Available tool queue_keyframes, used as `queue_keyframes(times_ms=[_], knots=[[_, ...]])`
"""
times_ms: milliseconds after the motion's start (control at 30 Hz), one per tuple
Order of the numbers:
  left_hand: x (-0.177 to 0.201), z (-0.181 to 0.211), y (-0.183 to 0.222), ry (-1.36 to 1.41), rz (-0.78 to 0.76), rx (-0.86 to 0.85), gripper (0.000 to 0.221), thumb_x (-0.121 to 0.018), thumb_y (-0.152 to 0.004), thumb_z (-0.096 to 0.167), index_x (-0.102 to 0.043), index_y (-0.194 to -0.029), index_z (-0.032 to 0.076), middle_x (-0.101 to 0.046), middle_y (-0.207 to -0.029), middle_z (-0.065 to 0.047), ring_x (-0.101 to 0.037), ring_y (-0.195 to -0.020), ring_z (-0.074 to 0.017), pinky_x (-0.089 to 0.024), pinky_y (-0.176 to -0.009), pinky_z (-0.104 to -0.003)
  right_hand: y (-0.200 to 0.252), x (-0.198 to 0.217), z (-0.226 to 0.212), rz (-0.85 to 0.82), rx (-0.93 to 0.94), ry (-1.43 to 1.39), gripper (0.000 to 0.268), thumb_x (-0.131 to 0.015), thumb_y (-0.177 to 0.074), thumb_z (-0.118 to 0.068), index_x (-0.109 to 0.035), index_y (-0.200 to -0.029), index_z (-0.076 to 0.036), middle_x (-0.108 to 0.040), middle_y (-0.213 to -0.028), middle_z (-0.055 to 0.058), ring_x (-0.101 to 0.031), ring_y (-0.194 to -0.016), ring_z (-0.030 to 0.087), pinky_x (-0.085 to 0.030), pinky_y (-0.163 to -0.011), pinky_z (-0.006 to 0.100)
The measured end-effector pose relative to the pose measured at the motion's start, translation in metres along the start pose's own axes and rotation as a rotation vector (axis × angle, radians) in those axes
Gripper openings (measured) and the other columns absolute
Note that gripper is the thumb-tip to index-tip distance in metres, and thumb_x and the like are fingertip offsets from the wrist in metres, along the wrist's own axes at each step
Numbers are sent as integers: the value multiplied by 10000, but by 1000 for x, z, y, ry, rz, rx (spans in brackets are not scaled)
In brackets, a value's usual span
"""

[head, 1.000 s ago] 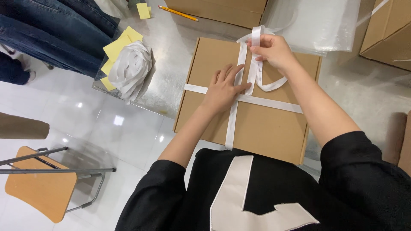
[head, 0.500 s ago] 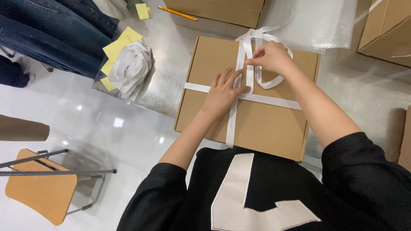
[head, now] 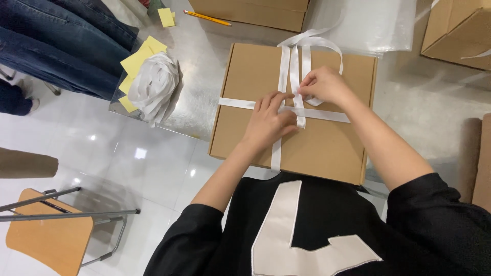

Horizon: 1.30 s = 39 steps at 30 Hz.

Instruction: Packing clothes into a cardboard box and tying a decorative ribbon around it

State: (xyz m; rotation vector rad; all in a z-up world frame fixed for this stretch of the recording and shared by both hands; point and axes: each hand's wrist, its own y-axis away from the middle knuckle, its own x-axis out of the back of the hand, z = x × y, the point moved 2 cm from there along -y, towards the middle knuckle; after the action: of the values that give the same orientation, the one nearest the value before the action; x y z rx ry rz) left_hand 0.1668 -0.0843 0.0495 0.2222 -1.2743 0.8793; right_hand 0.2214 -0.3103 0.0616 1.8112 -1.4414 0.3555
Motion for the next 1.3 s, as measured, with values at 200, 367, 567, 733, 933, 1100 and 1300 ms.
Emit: queue_keyframes(times_ms=[200, 367, 567, 733, 933, 1100, 1300], knots=[[-34, 8, -2, -97, 64, -104, 320, -900, -781, 469, -768, -957, 237, -542, -1391, 32, -497, -1365, -259, -463, -1041, -443, 8, -10, 11, 121, 48, -57, 202, -796, -846, -293, -812, -1011, -177, -809, -844, -15, -715, -749, 146, -535, -718, 277], [-38, 6, -3, -65, 99, -124, 136, -855, -853, 280, -763, -931, 217, -590, -1299, 45, -542, -1311, -231, -485, -1004, -420, 16, -24, 30, 283, 204, -104, 397, -748, -892, -138, -719, -1286, -167, -751, -1050, 31, -680, -747, 164, -542, -672, 305], [11, 3, 15, 243, 208, 41, 60, -753, -964, 222, -730, -1019, 228, -654, -1195, 69, -621, -1201, -207, -509, -941, -385, 93, -46, 7, 334, 468, 41, 609, -662, -806, 48, -690, -1400, -82, -472, -1614, 157, -424, -1463, 449, -399, -1203, 546], [45, 14, 46, 478, 268, 10, 110, -768, -975, 203, -738, -1058, 268, -730, -1099, 122, -664, -1123, -161, -521, -936, -326, 159, -95, -21, 363, 417, 46, 284, -767, -931, -127, -790, -1211, -86, -569, -1619, 86, -386, -1555, 387, -346, -1257, 519], [70, 29, 94, 730, 115, 159, 213, -586, -1129, 315, -741, -1165, 173, -783, -1114, -33, -729, -1065, -266, -561, -955, -413, 249, -155, -39, 536, 82, -263, 181, -742, -1059, -343, -819, -992, -193, -816, -826, -8, -770, -839, 117, -595, -805, 301], [29, 46, 145, 823, -311, 436, 561, -458, -1139, 487, -766, -821, 142, -779, -707, -40, -774, -643, -176, -575, -622, -316, 308, -195, -56, 334, -88, -776, 257, -664, -1049, -216, -766, -1016, 18, -817, -823, 207, -790, -658, 283, -662, -611, 360], [0, 66, 174, 1180, -403, 794, 474, -738, -997, 382, -760, -1185, -52, -778, -970, -228, -770, -752, -263, -683, -566, -363, 351, -235, -60, -139, -327, -1041, 237, -658, -1011, -158, -692, -987, 75, -859, -942, 322, -823, -629, 396, -644, -482, 381]])
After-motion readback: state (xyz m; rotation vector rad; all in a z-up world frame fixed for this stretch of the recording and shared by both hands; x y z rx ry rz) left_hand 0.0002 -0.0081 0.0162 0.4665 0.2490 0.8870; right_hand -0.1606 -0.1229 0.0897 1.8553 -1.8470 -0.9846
